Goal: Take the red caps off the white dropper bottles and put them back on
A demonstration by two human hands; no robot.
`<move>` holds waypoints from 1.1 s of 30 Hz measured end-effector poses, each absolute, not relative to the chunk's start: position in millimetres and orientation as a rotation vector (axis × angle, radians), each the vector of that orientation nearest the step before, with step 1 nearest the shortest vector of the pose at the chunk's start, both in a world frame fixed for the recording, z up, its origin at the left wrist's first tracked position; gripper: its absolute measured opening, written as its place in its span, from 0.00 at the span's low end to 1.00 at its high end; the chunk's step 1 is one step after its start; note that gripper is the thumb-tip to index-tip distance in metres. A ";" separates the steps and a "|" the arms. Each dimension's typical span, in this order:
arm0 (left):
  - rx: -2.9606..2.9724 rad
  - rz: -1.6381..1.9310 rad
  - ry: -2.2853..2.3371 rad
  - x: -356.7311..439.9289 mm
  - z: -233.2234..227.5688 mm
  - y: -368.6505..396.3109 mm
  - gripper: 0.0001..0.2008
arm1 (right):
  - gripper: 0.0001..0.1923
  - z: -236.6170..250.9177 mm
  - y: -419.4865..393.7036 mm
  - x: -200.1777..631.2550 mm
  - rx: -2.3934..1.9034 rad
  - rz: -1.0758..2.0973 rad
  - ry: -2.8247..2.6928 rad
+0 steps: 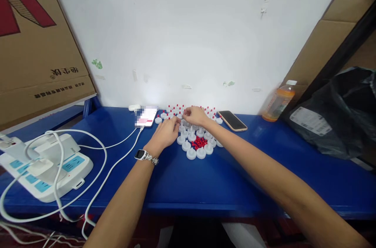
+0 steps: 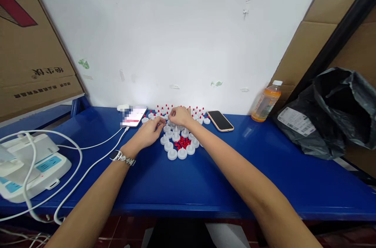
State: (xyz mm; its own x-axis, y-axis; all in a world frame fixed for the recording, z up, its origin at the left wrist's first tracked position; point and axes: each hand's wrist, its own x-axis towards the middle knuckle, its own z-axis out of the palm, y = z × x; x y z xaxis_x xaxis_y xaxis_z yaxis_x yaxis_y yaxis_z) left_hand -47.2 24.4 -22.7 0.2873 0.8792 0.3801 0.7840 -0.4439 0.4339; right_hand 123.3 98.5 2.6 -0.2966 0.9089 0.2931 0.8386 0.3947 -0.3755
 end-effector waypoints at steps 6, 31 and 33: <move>2.352 0.926 1.555 -49.7 -21.7 25.4 0.10 | 0.12 7.9 123.9 103.8 -1.523 0.179 -2.222; 2.232 1.251 0.988 -0.9 -4.7 -5.9 0.19 | 0.26 1.3 6.4 166.8 -1.074 0.600 -1.806; 2.160 1.255 0.974 2.1 -5.6 -5.5 0.19 | 0.26 2.2 4.7 164.6 -1.064 0.562 -1.777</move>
